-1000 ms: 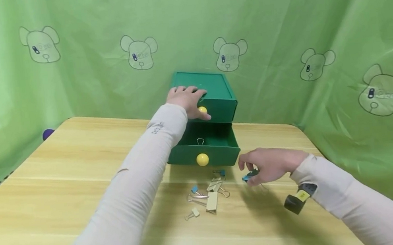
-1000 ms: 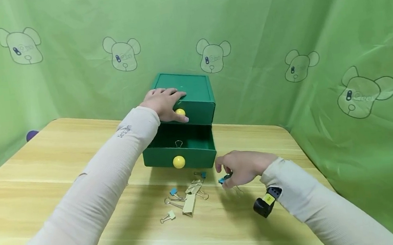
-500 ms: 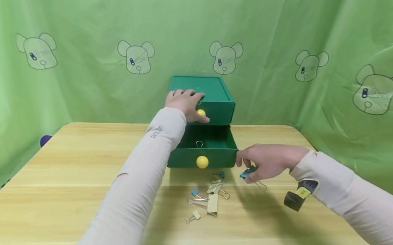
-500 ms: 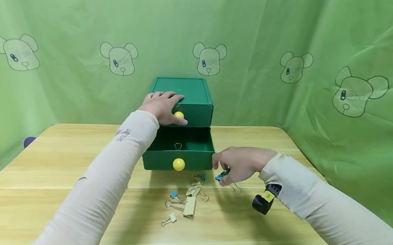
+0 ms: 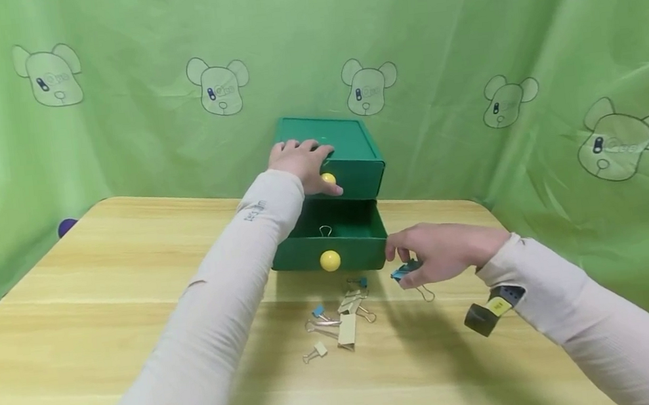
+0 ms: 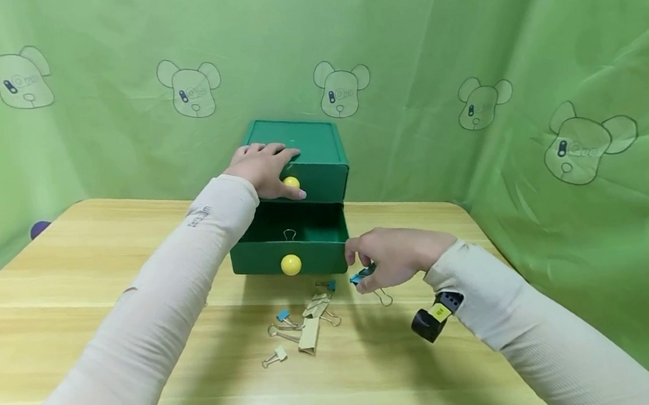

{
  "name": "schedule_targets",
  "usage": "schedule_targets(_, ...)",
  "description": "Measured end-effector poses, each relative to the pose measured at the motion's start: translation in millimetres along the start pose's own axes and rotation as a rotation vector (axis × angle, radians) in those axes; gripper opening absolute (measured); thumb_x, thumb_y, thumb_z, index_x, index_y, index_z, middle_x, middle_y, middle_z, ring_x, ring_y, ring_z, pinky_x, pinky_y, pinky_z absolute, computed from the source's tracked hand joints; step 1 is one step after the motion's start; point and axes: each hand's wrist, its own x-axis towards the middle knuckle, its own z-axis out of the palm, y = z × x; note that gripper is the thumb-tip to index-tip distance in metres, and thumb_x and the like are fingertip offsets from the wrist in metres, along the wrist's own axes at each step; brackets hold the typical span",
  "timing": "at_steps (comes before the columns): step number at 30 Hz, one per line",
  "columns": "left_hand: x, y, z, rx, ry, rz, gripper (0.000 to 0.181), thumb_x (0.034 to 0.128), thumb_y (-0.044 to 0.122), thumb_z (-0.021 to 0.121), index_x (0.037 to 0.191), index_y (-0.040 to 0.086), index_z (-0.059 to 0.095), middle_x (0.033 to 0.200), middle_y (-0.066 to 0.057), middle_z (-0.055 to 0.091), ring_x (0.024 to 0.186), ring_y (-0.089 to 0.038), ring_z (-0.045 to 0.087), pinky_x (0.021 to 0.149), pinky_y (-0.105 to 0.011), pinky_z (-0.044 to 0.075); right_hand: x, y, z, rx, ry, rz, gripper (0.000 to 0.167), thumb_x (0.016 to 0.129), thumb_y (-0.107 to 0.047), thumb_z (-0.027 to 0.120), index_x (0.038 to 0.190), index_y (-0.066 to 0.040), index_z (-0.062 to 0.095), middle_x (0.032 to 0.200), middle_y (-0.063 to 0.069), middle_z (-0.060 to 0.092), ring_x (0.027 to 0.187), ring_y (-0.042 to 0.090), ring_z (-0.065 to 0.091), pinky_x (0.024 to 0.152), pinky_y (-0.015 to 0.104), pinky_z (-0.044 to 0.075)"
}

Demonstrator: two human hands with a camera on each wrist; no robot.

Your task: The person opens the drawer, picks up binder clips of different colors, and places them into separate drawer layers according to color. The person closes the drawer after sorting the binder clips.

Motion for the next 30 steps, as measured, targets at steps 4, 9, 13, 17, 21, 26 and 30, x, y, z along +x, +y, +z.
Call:
schedule_targets(4,-1.3,-2.3,0.8,0.0,0.004,-0.007,0.088,0.0861,0.065,0.058,0.156,0.027,0.02,0.16,-0.006,0.019,0.142,-0.036,0.02,0.114,-0.051,0.017,1.0,-1,-4,-0.004,0.002,-0.007,0.039,0.088,-0.035,0.071,0.115,-0.011,0.058,0.096,-0.001,0.058,0.078,0.014,0.053,0.071,0.033,0.048)
schedule_targets(9,-0.8,-1.7,1.8,-0.011,-0.002,-0.003,0.088,0.086,0.065,0.058,0.156,0.027,0.02,0.16,-0.006,0.019,0.142,-0.036,0.02,0.114,-0.051,0.017,-0.5,-3,-10,-0.014,0.018,-0.001,0.038,0.089,-0.035,0.071,0.116,-0.011,0.059,0.097,-0.001,0.058,0.082,0.015,0.054,0.073,0.034,0.048)
schedule_targets(13,-0.3,-0.8,-0.3,-0.01,-0.007,-0.012,0.088,0.0862,0.065,0.058,0.156,0.027,0.019,0.161,-0.006,0.018,0.143,-0.036,0.019,0.114,-0.05,0.016,-0.4,-5,-15,-0.019,0.051,-0.022,0.036,0.089,-0.031,0.07,0.116,-0.009,0.059,0.096,-0.001,0.058,0.084,0.017,0.055,0.074,0.035,0.048)
schedule_targets(17,-0.7,0.5,-2.1,-0.001,-0.007,-0.016,0.088,0.0863,0.065,0.058,0.156,0.028,0.019,0.161,-0.006,0.017,0.143,-0.035,0.019,0.114,-0.05,0.016,-0.8,-6,-20,-0.039,0.064,-0.021,0.037,0.089,-0.032,0.07,0.116,-0.01,0.06,0.097,-0.001,0.058,0.081,0.016,0.054,0.074,0.034,0.048)
schedule_targets(21,-0.4,2.2,-2.0,0.002,-0.007,-0.01,0.089,0.0863,0.065,0.058,0.156,0.028,0.018,0.161,-0.006,0.017,0.143,-0.035,0.019,0.114,-0.05,0.016,-2.3,-5,-24,-0.059,0.079,-0.042,0.037,0.09,-0.032,0.07,0.116,-0.008,0.059,0.096,0.0,0.058,0.075,0.014,0.053,0.073,0.034,0.048)
schedule_targets(26,-0.5,3.6,-0.5,-0.005,-0.009,-0.009,0.089,0.0863,0.064,0.058,0.156,0.028,0.018,0.161,-0.005,0.017,0.143,-0.035,0.018,0.114,-0.049,0.016,-2.1,-2,-27,-0.034,0.095,-0.066,0.036,0.09,-0.028,0.07,0.115,-0.007,0.058,0.097,0.002,0.057,0.071,0.013,0.052,0.072,0.035,0.047)
schedule_targets(30,-1.4,3.5,0.2,-0.008,-0.004,-0.009,0.088,0.0864,0.064,0.059,0.156,0.027,0.019,0.161,-0.005,0.018,0.143,-0.035,0.019,0.114,-0.05,0.016,-2.0,0,-29,-0.027,0.099,-0.057,0.036,0.09,-0.029,0.07,0.116,-0.007,0.057,0.097,0.002,0.057,0.069,0.012,0.053,0.073,0.036,0.047)
